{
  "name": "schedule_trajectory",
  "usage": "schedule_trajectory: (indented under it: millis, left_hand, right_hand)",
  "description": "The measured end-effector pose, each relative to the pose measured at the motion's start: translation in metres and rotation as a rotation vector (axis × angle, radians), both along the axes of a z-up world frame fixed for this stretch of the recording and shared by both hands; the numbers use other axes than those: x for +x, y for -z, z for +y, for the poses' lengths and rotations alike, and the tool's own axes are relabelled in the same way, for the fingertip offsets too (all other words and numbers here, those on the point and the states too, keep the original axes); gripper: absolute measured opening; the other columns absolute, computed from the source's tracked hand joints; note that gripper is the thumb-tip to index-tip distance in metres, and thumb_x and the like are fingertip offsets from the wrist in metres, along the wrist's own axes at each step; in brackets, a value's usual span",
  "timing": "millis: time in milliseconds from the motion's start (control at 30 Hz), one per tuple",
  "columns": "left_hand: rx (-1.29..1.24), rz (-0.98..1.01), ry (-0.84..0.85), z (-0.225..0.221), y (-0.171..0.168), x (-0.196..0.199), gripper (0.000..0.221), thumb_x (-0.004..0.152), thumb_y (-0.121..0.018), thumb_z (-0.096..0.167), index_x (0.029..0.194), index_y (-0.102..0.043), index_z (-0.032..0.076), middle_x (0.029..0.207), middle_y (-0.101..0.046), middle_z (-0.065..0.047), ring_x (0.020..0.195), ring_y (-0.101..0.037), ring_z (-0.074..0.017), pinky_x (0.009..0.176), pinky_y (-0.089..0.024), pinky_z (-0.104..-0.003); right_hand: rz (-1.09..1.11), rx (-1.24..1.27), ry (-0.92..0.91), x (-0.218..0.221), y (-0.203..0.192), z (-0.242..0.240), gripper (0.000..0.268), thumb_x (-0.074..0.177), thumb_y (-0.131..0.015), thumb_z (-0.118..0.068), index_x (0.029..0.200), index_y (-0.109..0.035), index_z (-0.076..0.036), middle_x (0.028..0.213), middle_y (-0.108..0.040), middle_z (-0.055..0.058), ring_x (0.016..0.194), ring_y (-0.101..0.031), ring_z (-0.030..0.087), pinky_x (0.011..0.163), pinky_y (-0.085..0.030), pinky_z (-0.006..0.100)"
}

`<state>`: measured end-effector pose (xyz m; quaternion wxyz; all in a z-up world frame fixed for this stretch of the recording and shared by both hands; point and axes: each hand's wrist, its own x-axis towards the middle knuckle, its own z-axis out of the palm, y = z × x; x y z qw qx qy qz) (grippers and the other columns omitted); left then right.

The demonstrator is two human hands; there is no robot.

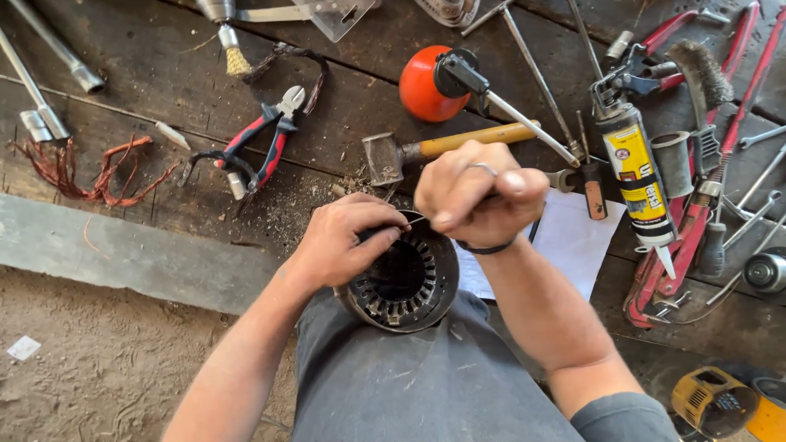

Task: Using a thin wire probe to manipulate or clean the internal slots of a motor stator on a repair bench.

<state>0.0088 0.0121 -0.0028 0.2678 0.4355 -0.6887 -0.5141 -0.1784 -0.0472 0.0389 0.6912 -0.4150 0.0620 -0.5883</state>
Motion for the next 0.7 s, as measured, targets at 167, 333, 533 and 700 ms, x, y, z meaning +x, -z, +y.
schedule_trajectory:
  millis: [167,333,533,700]
  left_hand:
    - [-0.011,-0.033,0.010,0.004,0.023,0.003,0.014,0.091,-0.070,0.035,0.099,-0.076,0.026,0.101,-0.079,0.002,0.112,-0.072,-0.0253,0.089,-0.058,-0.044]
    - [0.004,0.015,-0.027,0.001,0.002,0.001,0.017,0.090,-0.069,0.024,0.104,-0.078,0.021,0.101,-0.080,-0.007,0.109,-0.072,-0.0326,0.089,-0.057,-0.048]
    - [-0.016,0.038,-0.031,0.005,0.002,0.003,0.018,0.089,-0.070,0.024,0.104,-0.079,0.022,0.101,-0.080,-0.005,0.111,-0.072,-0.0295,0.090,-0.057,-0.045]
    - [0.146,0.150,0.054,0.011,0.002,0.009,0.041,0.099,-0.054,0.026,0.137,-0.062,0.014,0.138,-0.068,-0.009,0.127,-0.065,-0.0237,0.110,-0.046,-0.038]
  right_hand:
    - [0.068,0.026,0.071,0.018,0.026,0.015,0.056,0.077,-0.042,-0.039,0.059,-0.075,0.003,0.044,-0.051,0.014,0.035,-0.040,0.018,0.033,-0.036,0.031]
    - [0.022,0.019,0.072,-0.009,-0.014,0.003,0.053,0.082,-0.044,-0.040,0.065,-0.074,0.000,0.047,-0.046,0.011,0.035,-0.028,0.013,0.034,-0.028,0.032]
    - [-0.082,0.003,0.086,-0.012,-0.015,0.007,0.050,0.085,-0.046,-0.038,0.064,-0.072,-0.001,0.047,-0.044,0.008,0.035,-0.023,0.011,0.034,-0.022,0.028]
    - [-0.086,0.028,0.043,-0.027,-0.043,0.022,0.045,0.095,-0.043,-0.028,0.073,-0.070,0.000,0.053,-0.036,0.005,0.042,-0.015,0.014,0.040,-0.016,0.030]
